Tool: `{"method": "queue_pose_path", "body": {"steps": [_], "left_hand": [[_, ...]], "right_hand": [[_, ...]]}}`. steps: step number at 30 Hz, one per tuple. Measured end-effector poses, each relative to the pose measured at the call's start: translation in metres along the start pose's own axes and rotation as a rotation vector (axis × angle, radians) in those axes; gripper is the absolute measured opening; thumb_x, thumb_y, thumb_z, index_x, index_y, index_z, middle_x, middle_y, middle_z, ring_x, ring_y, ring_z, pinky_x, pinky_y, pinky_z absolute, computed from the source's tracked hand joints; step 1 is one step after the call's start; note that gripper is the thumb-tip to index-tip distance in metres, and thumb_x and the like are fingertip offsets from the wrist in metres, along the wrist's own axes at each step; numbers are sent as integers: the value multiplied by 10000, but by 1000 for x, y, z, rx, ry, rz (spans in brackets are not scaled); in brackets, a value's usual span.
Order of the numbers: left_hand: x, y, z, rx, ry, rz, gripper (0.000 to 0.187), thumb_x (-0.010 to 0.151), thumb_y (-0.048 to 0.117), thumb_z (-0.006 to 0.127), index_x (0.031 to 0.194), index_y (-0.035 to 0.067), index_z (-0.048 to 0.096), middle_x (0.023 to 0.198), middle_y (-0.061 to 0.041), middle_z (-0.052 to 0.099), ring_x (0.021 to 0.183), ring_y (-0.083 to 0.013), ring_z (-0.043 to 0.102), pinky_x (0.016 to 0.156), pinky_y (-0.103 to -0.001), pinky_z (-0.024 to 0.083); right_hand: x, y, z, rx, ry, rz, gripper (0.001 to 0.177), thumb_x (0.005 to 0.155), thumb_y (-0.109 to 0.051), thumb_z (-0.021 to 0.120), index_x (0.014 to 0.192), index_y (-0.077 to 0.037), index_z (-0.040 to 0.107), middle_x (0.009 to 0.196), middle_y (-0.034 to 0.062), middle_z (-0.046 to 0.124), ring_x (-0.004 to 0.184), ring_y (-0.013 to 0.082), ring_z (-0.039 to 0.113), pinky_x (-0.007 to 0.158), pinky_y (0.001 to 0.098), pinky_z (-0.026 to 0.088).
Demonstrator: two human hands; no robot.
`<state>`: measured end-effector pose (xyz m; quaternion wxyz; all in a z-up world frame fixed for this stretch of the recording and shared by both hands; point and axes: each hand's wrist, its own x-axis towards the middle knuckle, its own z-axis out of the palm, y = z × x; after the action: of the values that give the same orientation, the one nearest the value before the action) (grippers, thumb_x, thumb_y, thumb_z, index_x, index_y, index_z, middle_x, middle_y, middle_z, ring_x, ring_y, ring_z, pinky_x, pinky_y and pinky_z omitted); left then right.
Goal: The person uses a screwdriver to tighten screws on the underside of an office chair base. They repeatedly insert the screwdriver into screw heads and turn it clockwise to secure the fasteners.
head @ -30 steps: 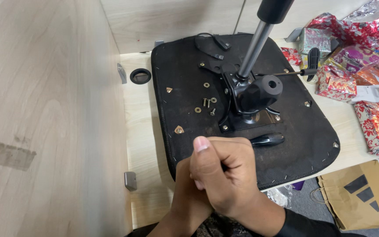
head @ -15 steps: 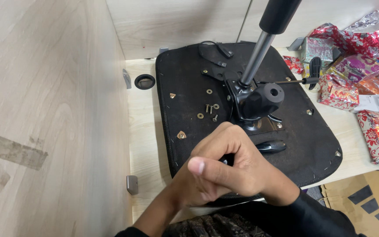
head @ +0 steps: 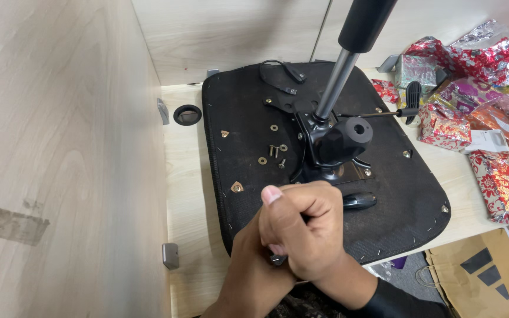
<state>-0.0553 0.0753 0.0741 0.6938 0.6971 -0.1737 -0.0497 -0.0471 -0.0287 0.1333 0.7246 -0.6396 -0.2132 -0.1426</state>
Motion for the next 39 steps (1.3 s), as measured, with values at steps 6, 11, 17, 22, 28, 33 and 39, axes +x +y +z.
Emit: {"method": "queue_pose_path", "body": {"steps": [6,11,17,22,28,33,39], "left_hand": [[10,-10,-6,95,-120,-81,138,873,133,712,827,33,628,771,-60,738,735,-128,740,606,-294,562],[30,-29,-15,68,-365,16,174,818,129,736,806,34,591,760,-56,685,724,-150,691,606,-291,532],[46,-43,-31,-81,-673,150,253,838,141,810,887,47,581,856,-11,617,838,-132,627,717,-289,522],[34,-26,-22,-102,-439,-15,190,807,132,771,905,50,631,834,-16,682,831,-138,697,714,-285,567],[7,8,-5,153,-7,-233,247,763,130,775,940,75,611,818,-41,741,794,-153,771,735,-295,625],[-2,10,0,126,82,119,471,748,54,738,1158,10,511,993,-95,713,942,-207,717,790,-342,566],[21,-12,1,273,63,-103,168,853,108,703,833,17,563,727,-85,692,680,-187,702,594,-330,555]], "right_hand": [[-7,-5,12,-205,3,-12,504,1030,-88,521,527,-48,502,485,12,535,405,60,443,411,219,335],[3,-8,4,-123,-12,93,485,1037,-116,519,560,-34,550,530,30,573,460,83,510,462,241,418],[36,-12,-37,195,-603,249,461,1043,-86,501,597,-7,590,611,84,616,551,125,572,564,268,467],[28,-2,-26,331,-492,288,585,1071,-67,480,486,-70,463,453,42,488,380,100,436,428,254,391],[12,4,-12,251,-233,197,585,1089,-97,462,505,-83,436,449,38,476,372,103,413,420,260,395],[8,2,2,148,-79,182,581,1089,-131,474,513,-61,464,474,34,511,416,83,445,449,260,408],[10,-4,14,-232,-5,160,477,1028,-156,541,572,-19,568,522,45,588,464,88,525,453,252,424]]}}
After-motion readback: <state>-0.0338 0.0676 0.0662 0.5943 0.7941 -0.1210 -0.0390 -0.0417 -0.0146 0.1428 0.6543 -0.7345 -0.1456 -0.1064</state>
